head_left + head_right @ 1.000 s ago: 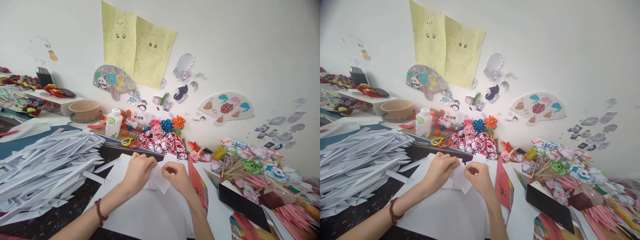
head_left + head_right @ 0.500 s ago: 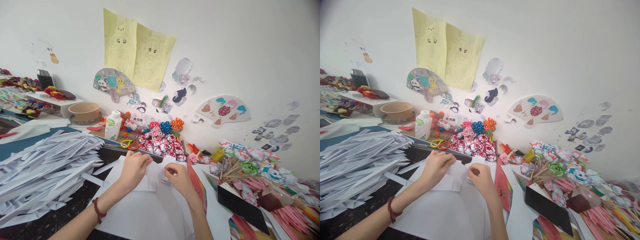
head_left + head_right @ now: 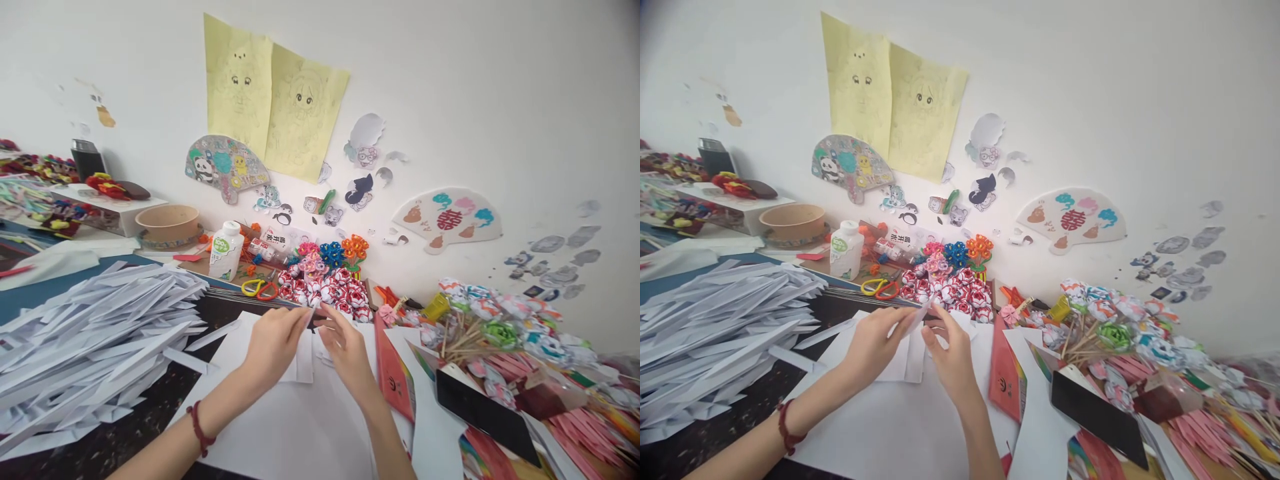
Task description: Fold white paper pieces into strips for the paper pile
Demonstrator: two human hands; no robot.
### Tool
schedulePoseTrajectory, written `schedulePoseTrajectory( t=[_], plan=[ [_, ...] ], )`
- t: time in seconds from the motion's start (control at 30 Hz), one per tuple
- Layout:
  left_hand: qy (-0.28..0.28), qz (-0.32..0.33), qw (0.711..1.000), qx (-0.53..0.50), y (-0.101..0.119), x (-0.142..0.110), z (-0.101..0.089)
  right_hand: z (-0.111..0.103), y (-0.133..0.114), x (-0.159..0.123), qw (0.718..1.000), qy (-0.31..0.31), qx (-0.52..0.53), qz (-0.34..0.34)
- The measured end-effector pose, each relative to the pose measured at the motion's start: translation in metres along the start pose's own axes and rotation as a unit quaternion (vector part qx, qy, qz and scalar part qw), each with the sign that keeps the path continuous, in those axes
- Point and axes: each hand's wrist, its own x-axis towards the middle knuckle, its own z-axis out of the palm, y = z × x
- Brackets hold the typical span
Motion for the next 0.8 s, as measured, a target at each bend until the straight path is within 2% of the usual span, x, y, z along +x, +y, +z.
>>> schedulePoseTrajectory(
  t=[0.07, 0.13, 0.3, 0.4, 0.6, 0.8],
  plan=[
    [-0.037, 0.043, 0.998, -0.017, 0.005, -0.004, 0.004, 0.006, -0.003, -0.001, 1.000, -0.010, 0.020, -0.002],
    [-0.049, 0.071, 0.996, -0.030, 0.007, -0.004, 0.003, 0.007, -0.003, 0.000, 1.000, -0.009, 0.017, -0.005],
    [0.028, 0.088, 0.996, 0.010, 0.004, 0.003, -0.007, 0.003, -0.001, -0.001, 0.998, -0.055, 0.009, -0.009],
    [0.014, 0.104, 0.993, 0.060, 0.003, 0.006, -0.008, 0.004, -0.002, -0.002, 0.997, -0.068, -0.020, -0.010],
    [-0.045, 0.125, 0.988, 0.083, 0.007, 0.004, -0.005, 0.002, 0.000, -0.002, 0.986, 0.035, -0.142, -0.076],
    [-0.051, 0.087, 0.993, 0.061, 0.012, 0.000, 0.002, 0.002, 0.005, -0.006, 0.964, 0.068, -0.188, -0.174]
  ],
)
